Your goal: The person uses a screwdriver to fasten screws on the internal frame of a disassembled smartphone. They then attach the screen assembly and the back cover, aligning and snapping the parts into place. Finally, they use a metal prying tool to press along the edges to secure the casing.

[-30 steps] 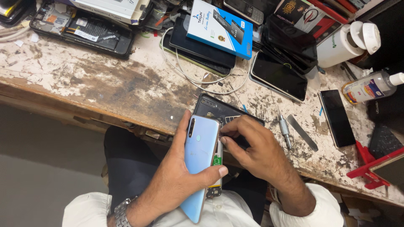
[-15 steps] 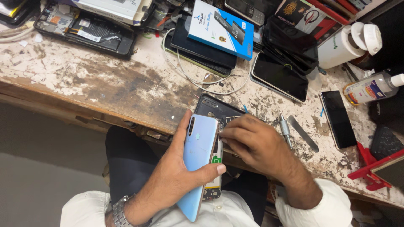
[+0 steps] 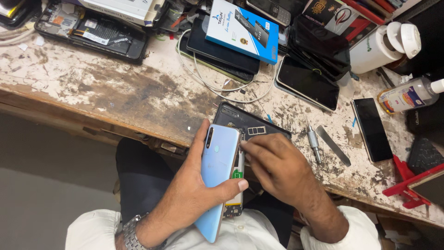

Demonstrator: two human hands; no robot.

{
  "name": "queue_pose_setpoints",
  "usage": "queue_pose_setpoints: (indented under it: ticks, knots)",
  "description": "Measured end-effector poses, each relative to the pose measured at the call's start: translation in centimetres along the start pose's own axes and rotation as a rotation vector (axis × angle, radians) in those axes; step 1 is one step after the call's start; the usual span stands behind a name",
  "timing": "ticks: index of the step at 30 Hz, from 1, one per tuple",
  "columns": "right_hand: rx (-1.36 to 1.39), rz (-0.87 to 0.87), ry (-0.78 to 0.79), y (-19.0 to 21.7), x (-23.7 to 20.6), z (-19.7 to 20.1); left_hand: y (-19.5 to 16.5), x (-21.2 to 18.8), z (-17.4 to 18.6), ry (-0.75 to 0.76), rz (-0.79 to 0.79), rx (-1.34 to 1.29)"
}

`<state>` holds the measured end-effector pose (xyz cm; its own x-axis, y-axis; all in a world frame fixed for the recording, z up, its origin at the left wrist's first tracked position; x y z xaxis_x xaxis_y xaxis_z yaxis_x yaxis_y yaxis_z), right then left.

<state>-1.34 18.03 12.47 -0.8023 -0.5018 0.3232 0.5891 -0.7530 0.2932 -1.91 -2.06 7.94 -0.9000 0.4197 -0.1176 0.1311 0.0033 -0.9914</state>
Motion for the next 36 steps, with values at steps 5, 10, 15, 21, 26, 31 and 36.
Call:
queue_pose_setpoints:
  ticks: [5, 10, 15, 21, 26, 31, 36]
  knots:
    - [0.072, -0.125, -0.107, -0.5, -0.4, 0.0, 0.1, 0.1, -0.1, 0.006, 0.024, -0.027]
    - [0.147, -0.187, -0.121, -0.3, -0.2, 0.0, 0.1, 0.1, -0.1, 0.009, 0.021, -0.021]
    - [0.237, -0.452, -0.025, -0.3, 0.6, -0.2, 0.2, 0.0, -0.3, 0.013, 0.011, -0.02]
    - [0.419, -0.469, -0.056, -0.4, 1.1, -0.2, -0.6, -0.3, 0.0, 0.045, -0.015, -0.062]
    - [0.25, -0.31, -0.071, -0.1, 0.4, 0.3, -0.3, -0.6, 0.1, 0.057, -0.007, -0.09]
    - [0.077, -0.116, 0.157, -0.7, 0.4, 1.9, 2.6, -0.4, -0.5, 0.041, 0.004, -0.168]
    - [0.014, 0.145, 0.398, -2.3, 1.5, 4.0, 4.6, 4.7, -1.4, 0.097, -0.08, -0.179]
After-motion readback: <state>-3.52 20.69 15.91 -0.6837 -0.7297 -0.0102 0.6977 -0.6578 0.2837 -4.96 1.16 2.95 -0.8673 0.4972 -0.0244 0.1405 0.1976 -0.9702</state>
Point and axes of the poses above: each hand's wrist, its own x-axis towards the middle knuckle, its own z-axis out of the back of the hand, y = z × x, the point moved 2 cm from there along x, towards the middle knuckle, and after that the axes turned 1 degree about z, right-handed, at the moved point
